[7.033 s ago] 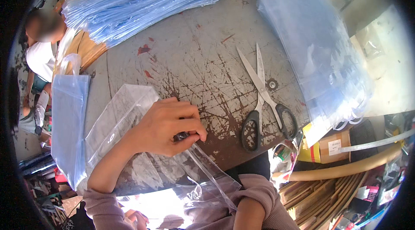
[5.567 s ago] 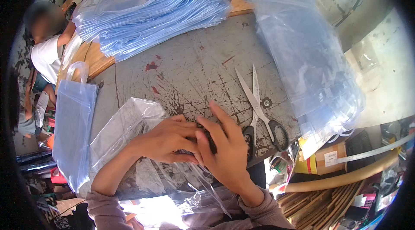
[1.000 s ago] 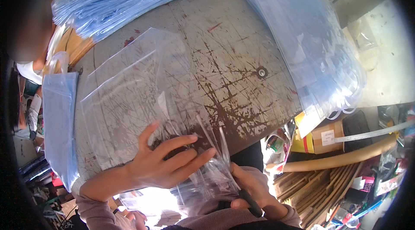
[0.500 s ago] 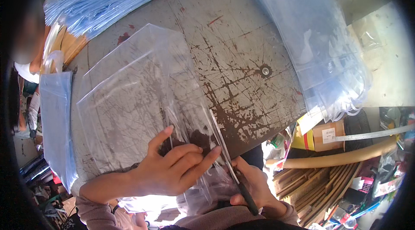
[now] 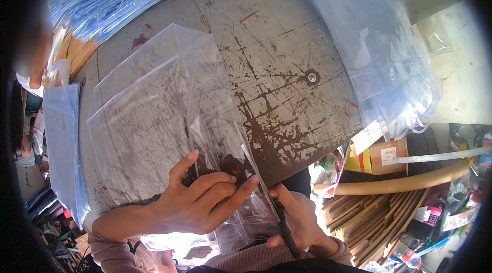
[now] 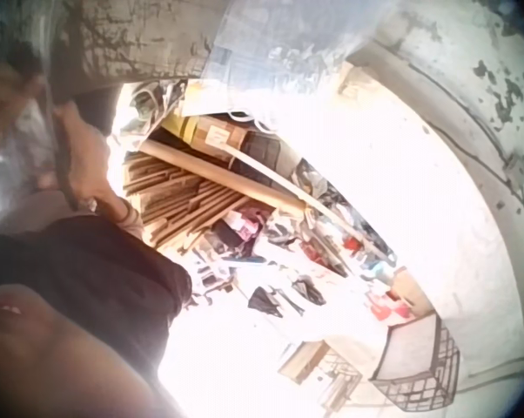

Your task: The person handles clear plastic bags on a workbench, unfolding and opening them by hand, and trims the edges of the plastic using scissors.

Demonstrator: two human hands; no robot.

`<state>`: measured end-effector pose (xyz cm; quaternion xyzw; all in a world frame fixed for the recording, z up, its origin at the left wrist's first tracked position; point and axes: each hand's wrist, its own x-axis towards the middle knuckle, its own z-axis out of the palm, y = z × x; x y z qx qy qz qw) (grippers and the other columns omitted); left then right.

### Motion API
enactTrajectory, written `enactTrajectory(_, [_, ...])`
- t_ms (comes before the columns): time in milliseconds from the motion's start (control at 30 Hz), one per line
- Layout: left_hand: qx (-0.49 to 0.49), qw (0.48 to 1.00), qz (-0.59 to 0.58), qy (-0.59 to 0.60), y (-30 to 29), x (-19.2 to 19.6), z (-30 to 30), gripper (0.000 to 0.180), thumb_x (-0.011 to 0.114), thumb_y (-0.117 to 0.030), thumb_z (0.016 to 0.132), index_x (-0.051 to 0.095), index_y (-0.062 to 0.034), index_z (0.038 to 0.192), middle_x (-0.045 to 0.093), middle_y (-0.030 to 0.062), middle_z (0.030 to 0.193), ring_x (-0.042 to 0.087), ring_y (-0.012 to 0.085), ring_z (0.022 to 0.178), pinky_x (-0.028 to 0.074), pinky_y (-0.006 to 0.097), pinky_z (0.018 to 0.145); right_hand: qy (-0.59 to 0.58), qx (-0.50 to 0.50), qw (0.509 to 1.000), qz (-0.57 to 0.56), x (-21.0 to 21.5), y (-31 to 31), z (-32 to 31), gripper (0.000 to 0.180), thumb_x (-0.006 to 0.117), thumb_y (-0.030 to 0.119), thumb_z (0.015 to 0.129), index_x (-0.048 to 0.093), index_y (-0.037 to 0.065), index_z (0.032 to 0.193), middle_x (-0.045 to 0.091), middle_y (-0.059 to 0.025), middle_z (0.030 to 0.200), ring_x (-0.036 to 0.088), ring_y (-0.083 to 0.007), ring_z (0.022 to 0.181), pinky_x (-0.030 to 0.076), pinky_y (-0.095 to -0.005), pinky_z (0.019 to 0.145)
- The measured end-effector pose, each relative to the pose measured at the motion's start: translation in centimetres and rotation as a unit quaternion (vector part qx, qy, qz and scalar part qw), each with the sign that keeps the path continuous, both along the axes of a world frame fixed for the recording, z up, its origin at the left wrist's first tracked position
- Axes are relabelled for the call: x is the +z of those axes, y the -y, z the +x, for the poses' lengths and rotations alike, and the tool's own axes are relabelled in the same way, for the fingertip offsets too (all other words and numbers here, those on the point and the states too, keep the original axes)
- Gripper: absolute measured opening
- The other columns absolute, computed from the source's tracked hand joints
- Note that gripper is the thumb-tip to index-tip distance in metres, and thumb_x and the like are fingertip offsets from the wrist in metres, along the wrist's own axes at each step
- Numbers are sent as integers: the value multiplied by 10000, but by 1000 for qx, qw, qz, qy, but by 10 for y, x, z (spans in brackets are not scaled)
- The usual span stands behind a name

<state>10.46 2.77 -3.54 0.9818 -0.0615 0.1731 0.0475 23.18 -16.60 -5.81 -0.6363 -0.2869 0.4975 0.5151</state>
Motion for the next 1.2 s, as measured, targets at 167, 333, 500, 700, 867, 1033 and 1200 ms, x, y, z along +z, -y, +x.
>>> enactTrajectory(167, [1, 1000, -3, -5, 0, 1, 0, 334, 577, -154, 803, 668, -170, 1124, 428, -70, 709, 519, 35, 851, 219, 545, 1061, 27, -9, 999, -26, 1, -1, -1, 919, 712, 722, 568, 485, -23, 1056, 548, -121, 738, 552, -224, 632, 406, -309, 586])
enactTrajectory(333, [7, 999, -52, -2, 2, 1, -1, 376, 552, -115, 820, 615, -71, 1188, 458, -32, 775, 515, 76, 840, 336, 474, 1037, 46, 8, 999, -13, -3, 4, 1, 893, 725, 708, 566, 500, -18, 1035, 548, -116, 730, 551, -226, 628, 407, -310, 584])
enactTrajectory(500, [8, 1000, -28, -9, 1, 1, -1, 357, 577, -146, 802, 644, -118, 1152, 441, -45, 745, 515, 59, 840, 290, 503, 1045, 33, 0, 999, -13, -4, 3, -1, 878, 742, 681, 577, 503, -25, 1040, 554, -113, 745, 557, -197, 670, 415, -300, 602])
enactTrajectory(700, [6, 1000, -18, -1, 1, 1, 2, 338, 604, -183, 782, 675, -166, 1112, 423, -63, 713, 514, 41, 833, 243, 535, 1054, -11, -46, 999, 1, 7, -6, -1, 895, 787, 624, 577, 498, -44, 1099, 567, -91, 777, 528, -133, 710, 413, -278, 605])
enactTrajectory(867, [8, 1000, -13, -6, 1, 0, 0, 345, 595, -159, 770, 677, -163, 1105, 425, -66, 710, 515, 42, 831, 242, 532, 1056, 21, -11, 999, -20, -5, 3, 0, 891, 787, 639, 559, 513, -38, 1069, 558, -77, 771, 514, -128, 692, 400, -257, 585])
enactTrajectory(1033, [7, 1000, -5, -2, 0, 2, 2, 353, 591, -154, 764, 676, -164, 1106, 431, -68, 711, 517, 44, 838, 236, 535, 1057, 45, -39, 998, 6, -15, 11, -5, 897, 805, 632, 525, 518, -37, 1049, 557, -73, 772, 505, -118, 682, 392, -252, 572])
enactTrajectory(1200, [18, 1000, -20, -3, 1, 1, 2, 341, 590, -149, 775, 676, -166, 1104, 438, -70, 715, 518, 42, 834, 233, 537, 1058, -84, -83, 992, -38, 3, 3, -4, 906, 849, 563, 509, 510, -41, 1092, 580, -59, 876, 521, -108, 778, 449, -263, 665])
